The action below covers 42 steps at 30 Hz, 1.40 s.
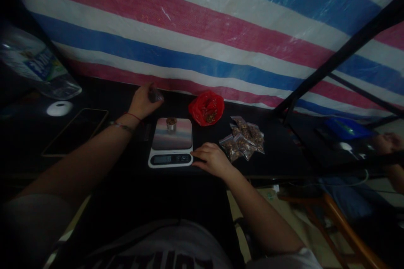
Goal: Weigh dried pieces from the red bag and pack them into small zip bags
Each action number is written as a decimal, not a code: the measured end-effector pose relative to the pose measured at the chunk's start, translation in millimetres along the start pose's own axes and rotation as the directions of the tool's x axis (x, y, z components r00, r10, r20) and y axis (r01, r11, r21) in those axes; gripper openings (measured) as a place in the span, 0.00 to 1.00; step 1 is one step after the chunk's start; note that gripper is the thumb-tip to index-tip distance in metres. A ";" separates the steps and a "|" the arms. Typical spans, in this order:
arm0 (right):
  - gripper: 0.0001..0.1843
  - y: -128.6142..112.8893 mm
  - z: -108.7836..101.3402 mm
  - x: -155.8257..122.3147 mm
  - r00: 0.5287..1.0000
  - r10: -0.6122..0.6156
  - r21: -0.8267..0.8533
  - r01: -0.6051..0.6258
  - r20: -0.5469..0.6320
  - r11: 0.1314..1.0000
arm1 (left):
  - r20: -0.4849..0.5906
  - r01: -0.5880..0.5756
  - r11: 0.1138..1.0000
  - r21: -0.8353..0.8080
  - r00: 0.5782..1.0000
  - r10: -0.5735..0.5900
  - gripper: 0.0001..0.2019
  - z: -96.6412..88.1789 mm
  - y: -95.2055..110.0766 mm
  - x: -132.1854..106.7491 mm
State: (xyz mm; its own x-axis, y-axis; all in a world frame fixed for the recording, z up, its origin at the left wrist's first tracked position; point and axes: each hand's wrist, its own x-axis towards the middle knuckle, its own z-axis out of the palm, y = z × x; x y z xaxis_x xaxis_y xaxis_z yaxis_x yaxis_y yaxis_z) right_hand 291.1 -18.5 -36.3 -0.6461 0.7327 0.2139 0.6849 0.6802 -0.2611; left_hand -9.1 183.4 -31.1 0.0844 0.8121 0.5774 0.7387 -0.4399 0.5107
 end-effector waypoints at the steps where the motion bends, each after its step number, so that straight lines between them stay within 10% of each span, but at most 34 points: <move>1: 0.15 2.1 -2.0 -1.1 1.000 0.010 -0.035 -0.010 0.002 0.999 | -0.003 0.001 1.000 0.001 1.000 -0.001 0.37 0.1 0.0 0.0; 12: 0.14 25.1 -19.5 5.6 0.893 0.406 -0.326 -0.450 -0.196 0.832 | 0.005 0.012 1.000 0.013 1.000 -0.012 0.38 -0.8 0.7 0.3; 19: 0.23 -6.4 -15.2 15.6 0.945 0.255 -0.133 -0.285 -0.206 0.949 | -0.002 0.008 1.000 0.020 1.000 -0.008 0.37 0.4 -0.5 0.3; 29: 0.31 -63.0 -20.0 48.0 0.942 0.117 -0.194 -0.057 0.314 0.979 | -0.008 -0.011 1.000 -0.001 1.000 0.011 0.37 2.6 -3.4 0.3; 42: 0.30 -60.9 -7.5 45.7 0.943 0.112 -0.108 -0.081 0.312 0.991 | -0.006 -0.005 1.000 -0.014 1.000 0.005 0.36 1.3 -3.1 0.4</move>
State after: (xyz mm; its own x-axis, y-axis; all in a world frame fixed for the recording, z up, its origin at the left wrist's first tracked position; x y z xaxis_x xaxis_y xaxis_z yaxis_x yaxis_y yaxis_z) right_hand 222.4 -26.3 -3.6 -0.6383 0.7602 -0.1212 0.7677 0.6167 -0.1743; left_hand -10.4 185.7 -33.3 0.0844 0.8075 0.5838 0.7289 -0.4495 0.5165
